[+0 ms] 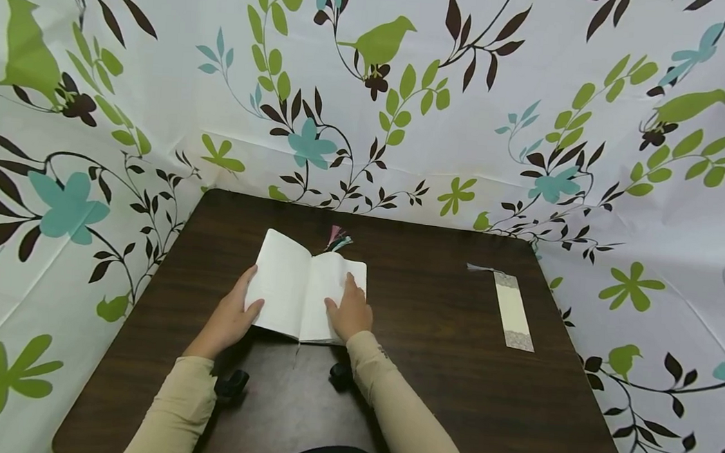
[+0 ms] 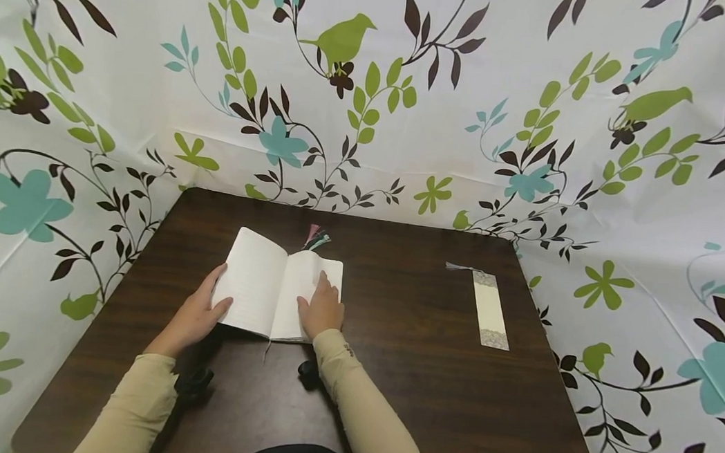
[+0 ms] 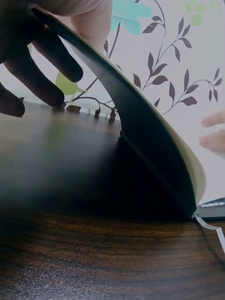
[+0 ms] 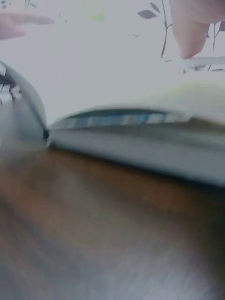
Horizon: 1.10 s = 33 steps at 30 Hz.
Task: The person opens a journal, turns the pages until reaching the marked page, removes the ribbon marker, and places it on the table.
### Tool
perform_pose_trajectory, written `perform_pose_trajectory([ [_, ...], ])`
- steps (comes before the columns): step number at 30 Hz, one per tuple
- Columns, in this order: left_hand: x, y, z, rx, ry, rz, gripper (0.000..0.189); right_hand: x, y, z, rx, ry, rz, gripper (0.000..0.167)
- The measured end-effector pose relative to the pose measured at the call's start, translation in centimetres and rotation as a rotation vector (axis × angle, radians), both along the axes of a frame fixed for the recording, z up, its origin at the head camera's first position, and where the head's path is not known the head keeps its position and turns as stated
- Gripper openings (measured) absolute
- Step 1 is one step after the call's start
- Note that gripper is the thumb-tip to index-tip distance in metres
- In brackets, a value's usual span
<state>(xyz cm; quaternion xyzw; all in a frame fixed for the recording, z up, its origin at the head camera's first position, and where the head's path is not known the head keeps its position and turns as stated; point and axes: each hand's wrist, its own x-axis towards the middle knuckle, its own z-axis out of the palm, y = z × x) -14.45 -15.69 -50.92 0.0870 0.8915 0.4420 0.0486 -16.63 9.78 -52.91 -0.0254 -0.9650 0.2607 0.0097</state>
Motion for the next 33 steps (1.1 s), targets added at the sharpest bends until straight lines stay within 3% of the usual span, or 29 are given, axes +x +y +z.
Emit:
perform_pose_trajectory([
  [5, 0.3, 0.0, -0.1, 0.006, -0.003, -0.01, 0.073, 0.0, 0.8, 1.2, -0.097, -0.03, 0.002, 0.068],
  [10, 0.7, 0.1, -0.3, 0.009, 0.008, -0.005, 0.072, 0.0, 1.4, 0.7, -0.213, -0.065, 0.049, 0.066],
  [15, 0.4, 0.0, -0.2, 0.008, 0.027, -0.007, 0.073, -0.4, 1.2, 0.6, -0.35, -0.046, 0.014, 0.066],
  [22, 0.1, -0.1, -0.1, 0.003, 0.044, -0.012, 0.072, -0.5, 1.0, 0.5, -0.116, -0.067, -0.04, 0.095],
  [26, 0.0, -0.1, -0.2, 0.004, 0.047, -0.019, 0.072, -0.5, 0.8, 0.3, -0.031, -0.049, -0.046, 0.097],
  [29, -0.1, -0.2, -0.3, 0.004, 0.046, -0.017, 0.072, -0.5, 0.5, 0.1, -0.011, -0.023, -0.037, 0.094],
  [33, -0.1, -0.2, -0.3, 0.002, 0.049, -0.016, 0.072, -0.5, 0.2, -0.1, -0.087, 0.034, -0.01, 0.085],
])
